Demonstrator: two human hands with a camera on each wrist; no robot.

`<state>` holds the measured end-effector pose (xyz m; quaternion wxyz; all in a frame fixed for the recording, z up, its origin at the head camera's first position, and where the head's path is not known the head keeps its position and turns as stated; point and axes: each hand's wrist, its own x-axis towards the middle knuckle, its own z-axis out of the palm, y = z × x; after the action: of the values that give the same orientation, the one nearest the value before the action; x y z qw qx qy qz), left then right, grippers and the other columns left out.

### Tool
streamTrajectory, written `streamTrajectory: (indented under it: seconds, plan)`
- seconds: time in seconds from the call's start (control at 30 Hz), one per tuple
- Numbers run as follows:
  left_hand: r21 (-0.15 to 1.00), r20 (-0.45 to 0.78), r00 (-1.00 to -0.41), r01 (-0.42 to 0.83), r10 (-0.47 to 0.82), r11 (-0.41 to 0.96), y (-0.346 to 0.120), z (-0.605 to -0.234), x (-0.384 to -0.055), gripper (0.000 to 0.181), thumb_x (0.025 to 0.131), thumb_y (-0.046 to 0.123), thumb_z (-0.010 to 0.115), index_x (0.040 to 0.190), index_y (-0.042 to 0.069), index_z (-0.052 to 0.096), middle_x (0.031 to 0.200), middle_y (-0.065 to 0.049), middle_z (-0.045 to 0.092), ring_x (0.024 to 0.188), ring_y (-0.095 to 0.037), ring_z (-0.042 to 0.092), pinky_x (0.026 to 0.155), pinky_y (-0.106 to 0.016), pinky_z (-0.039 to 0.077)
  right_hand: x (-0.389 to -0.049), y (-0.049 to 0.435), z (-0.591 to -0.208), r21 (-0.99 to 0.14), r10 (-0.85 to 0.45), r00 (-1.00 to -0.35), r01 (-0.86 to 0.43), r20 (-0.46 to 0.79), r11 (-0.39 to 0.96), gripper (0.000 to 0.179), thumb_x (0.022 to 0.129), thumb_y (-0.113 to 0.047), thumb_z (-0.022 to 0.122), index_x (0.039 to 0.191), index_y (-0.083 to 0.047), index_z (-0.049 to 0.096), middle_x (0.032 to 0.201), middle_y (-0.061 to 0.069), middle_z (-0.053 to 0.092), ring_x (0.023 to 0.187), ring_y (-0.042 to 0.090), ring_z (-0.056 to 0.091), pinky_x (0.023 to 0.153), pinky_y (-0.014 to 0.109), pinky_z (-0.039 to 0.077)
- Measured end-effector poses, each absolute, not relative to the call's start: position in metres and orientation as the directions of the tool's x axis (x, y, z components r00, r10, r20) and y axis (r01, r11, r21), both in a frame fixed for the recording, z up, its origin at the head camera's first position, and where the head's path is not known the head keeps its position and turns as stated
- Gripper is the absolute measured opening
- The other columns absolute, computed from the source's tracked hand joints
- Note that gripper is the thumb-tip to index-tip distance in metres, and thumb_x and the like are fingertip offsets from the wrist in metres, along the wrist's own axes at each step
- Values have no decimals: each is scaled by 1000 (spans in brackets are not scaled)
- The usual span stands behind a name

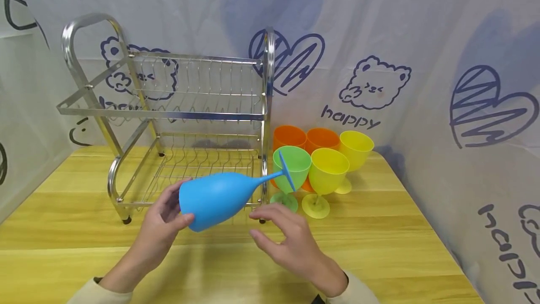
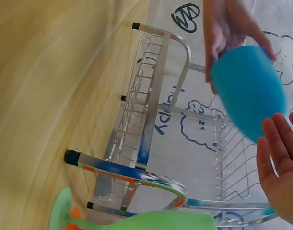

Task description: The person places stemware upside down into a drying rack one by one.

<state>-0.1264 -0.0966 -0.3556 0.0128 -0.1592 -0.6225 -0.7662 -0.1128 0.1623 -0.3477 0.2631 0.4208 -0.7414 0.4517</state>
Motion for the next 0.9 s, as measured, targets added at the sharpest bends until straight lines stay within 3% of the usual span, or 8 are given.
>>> streamTrajectory:
  seconds: [0.1,0.23,0.3,0.53,0.73,0.9]
  plan:
    - [925,232,-950,149,209,-349,-95,-355,-123,74,80,13,73,143,3,36,141,-19,37,127,-35,40,96,-38,48,-113,162,-347,-512,-374,-562,-827,738,231,23,91,-7,67,112,0,64,104,14,68,93,24,64,80,29,55]
    - [883,196,-946,56,259,-466,-93,-356,-122,75,82,22,73,144,7,34,142,-19,33,123,-34,42,96,-40,47,-113,160,-344,-679,-330,-694,-712,640,181,41,86,9,64,126,0,57,117,12,65,104,20,62,83,33,55]
    - [866,184,-942,20,282,-499,-92,-358,-122,78,83,25,72,146,8,30,144,-19,31,123,-34,42,97,-39,47,-113,158,-342,-739,-320,-730,-663,604,116,46,88,9,61,133,1,51,125,9,61,110,18,59,87,34,54]
    - [824,182,-914,-59,362,-564,-86,-363,-120,83,88,33,66,150,7,17,145,-18,26,124,-31,40,99,-37,45,-114,146,-338,-851,-328,-786,-499,523,-162,56,93,-6,63,144,-7,41,140,6,49,124,17,50,100,32,45]
    - [806,187,-905,-82,383,-587,-80,-363,-117,80,89,32,64,150,8,19,145,-18,25,125,-33,38,101,-39,43,-116,136,-339,-900,-341,-836,-369,430,-232,76,88,-24,72,146,4,31,143,22,41,128,24,46,105,34,40]
    - [802,188,-906,-82,379,-592,-74,-365,-115,80,89,34,65,149,7,19,144,-18,26,125,-32,39,101,-38,43,-118,132,-343,-907,-364,-838,-321,406,-272,83,86,-26,75,148,1,27,144,20,39,129,27,45,103,39,42]
